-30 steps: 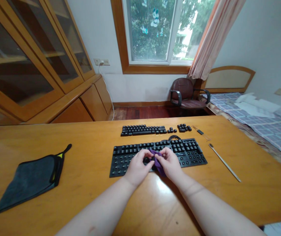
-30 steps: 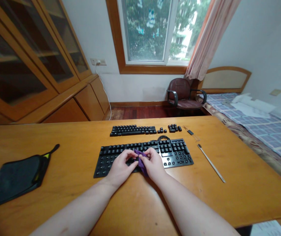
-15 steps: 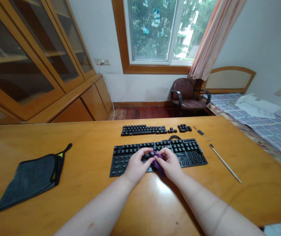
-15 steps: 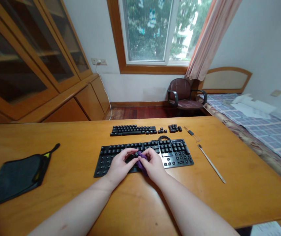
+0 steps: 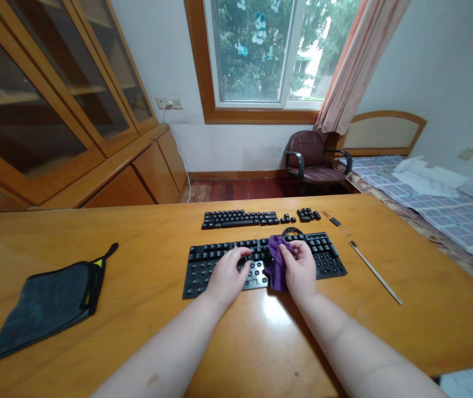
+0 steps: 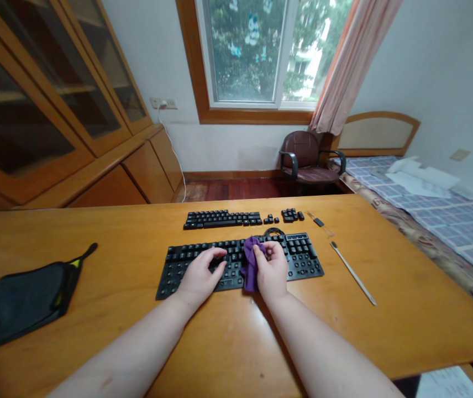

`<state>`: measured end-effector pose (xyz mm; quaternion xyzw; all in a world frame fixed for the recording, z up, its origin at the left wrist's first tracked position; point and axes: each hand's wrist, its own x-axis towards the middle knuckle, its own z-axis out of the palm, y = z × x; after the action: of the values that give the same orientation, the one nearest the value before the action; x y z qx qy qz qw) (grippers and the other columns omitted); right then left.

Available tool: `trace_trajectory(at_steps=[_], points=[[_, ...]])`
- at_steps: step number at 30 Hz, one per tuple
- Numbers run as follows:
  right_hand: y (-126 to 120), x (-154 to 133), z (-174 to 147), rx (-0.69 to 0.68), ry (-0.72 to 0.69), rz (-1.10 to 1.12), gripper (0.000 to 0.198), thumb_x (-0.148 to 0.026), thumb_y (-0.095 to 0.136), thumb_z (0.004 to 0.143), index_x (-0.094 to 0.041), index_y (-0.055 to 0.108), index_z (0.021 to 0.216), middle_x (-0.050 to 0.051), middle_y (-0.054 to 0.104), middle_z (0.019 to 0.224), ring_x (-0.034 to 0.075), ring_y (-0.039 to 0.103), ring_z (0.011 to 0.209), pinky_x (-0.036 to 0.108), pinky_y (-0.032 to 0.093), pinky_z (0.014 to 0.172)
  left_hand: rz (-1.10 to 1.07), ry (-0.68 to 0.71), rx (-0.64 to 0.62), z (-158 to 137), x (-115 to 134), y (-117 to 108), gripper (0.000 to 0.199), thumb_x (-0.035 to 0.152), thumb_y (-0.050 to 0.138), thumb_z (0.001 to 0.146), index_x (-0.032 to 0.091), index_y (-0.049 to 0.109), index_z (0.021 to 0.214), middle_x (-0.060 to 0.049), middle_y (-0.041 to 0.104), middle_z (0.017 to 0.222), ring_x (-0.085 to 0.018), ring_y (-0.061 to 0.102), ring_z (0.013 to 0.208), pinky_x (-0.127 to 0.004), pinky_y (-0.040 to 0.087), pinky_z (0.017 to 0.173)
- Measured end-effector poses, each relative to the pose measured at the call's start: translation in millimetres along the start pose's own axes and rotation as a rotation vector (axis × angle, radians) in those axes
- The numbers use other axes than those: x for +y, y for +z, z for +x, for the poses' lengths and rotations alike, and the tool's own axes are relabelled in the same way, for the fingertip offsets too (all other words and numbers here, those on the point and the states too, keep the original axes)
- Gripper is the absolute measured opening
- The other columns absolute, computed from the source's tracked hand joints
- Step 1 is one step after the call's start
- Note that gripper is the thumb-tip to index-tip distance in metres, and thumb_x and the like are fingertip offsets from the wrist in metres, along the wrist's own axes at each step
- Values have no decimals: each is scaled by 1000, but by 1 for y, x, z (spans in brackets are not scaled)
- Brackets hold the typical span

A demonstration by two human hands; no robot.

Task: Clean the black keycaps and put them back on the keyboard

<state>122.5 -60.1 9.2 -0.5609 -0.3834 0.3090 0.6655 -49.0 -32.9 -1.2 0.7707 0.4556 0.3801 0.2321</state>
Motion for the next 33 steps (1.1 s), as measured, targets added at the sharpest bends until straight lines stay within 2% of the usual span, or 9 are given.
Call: trace_trajectory(at_steps=[4,12,27,33], points=[[2,1,1,3,-6,-27,21,-37,62,75,-20,51,79,-1,56,68,15,54,65,27,44,61,97,41,-19,2,0,-2,17,18,54,79,23,59,94,-1,66,96,-19,59,97,-48,32,105],[2,2,-2,-57,-26,-72,19,-37,61,76,-21,51,78,-1,55,68,15,53,64,28,43,61,160,22,-38,7,0,-2,15,18,61,75,24,62,88,0,68,92,-19,60,92,-51,27,105],[4,5,-2,-66,-11,-72,20,-36,63,75,-20,51,78,-1,54,68,15,52,65,27,43,62,198,22,-39,7,-3,2,15,18,61,75,26,67,86,-2,69,93,-21,58,98,-50,29,103],[3,4,-2,-65,-1,-69,22,-38,63,74,-21,51,78,-1,55,68,16,53,65,28,43,61,198,17,-25,7,-2,2,15,18,60,75,25,68,86,-2,69,91,-21,59,94,-51,30,102]])
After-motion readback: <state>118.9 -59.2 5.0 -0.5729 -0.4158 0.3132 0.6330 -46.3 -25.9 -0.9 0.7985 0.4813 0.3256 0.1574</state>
